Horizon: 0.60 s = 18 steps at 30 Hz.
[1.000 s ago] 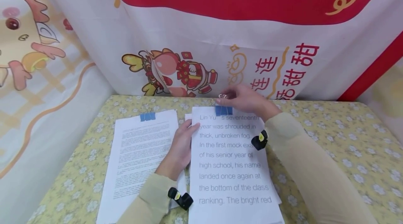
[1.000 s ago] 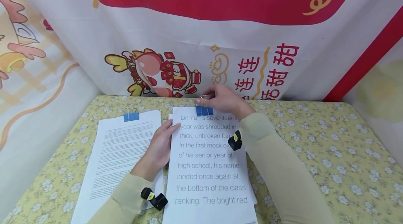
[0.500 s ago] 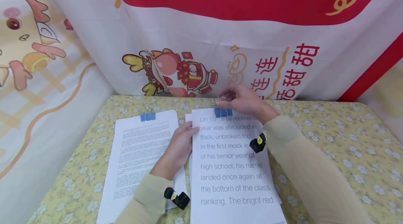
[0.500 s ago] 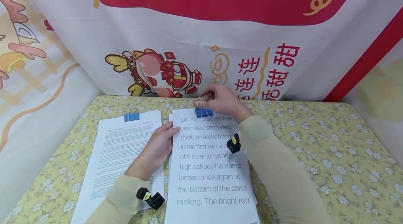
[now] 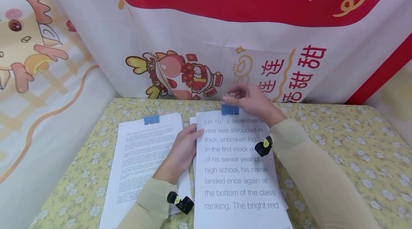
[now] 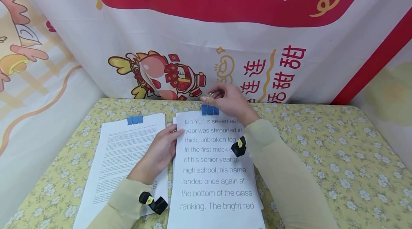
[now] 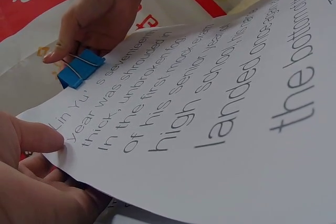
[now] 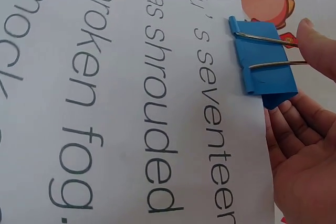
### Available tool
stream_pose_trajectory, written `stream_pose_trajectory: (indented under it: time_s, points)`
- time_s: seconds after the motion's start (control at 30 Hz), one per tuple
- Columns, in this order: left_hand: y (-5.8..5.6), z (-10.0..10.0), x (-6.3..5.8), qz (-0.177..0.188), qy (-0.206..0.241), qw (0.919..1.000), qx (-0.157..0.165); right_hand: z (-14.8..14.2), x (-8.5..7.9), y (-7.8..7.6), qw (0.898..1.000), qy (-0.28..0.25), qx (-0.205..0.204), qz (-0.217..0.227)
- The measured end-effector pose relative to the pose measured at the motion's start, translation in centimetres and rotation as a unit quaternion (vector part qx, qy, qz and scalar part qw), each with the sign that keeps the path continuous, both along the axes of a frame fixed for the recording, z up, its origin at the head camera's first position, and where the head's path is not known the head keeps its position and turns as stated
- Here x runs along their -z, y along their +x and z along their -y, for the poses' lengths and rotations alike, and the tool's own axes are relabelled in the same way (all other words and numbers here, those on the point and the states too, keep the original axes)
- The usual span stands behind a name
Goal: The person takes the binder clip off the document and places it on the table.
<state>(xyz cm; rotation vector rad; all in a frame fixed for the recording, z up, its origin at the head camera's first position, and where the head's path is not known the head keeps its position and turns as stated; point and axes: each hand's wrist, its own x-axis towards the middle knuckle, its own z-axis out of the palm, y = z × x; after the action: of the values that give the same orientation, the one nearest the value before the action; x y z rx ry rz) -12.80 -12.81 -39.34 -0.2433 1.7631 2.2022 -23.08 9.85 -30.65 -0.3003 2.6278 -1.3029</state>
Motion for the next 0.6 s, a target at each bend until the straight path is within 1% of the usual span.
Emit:
stream_pose_trajectory:
  time_s: [0.1, 0.27, 0.3, 0.43, 0.53, 0.6]
  points:
    - [0.1, -0.1, 0.0, -0.002, 0.000, 1.0000, 0.002, -0.5, 0.0, -0.1, 1.000, -0.009, 0.017, -0.006]
    - [0.2, -0.2, 0.1, -0.004, -0.006, 1.0000, 0.005, -1.6, -0.1, -0.1, 0.997, -0.052, 0.058, -0.004]
    - [0.2, -0.2, 0.1, -0.003, -0.011, 0.9999, 0.007, -2.0, -0.2, -0.1, 0.996, -0.065, 0.066, -0.003]
    - [0.3, -0.4, 0.1, -0.002, -0.038, 0.9992, 0.011, -3.7, -0.6, 0.3, 0.992, -0.087, 0.090, -0.006]
    - [0.4, -0.5, -0.1, 0.000, -0.060, 0.9982, 0.003, -5.5, -0.7, 0.6, 0.990, -0.091, 0.106, -0.005]
    - [0.4, -0.5, -0.2, 0.006, -0.070, 0.9975, -0.006, -7.1, -0.4, 0.8, 0.988, -0.094, 0.120, -0.003]
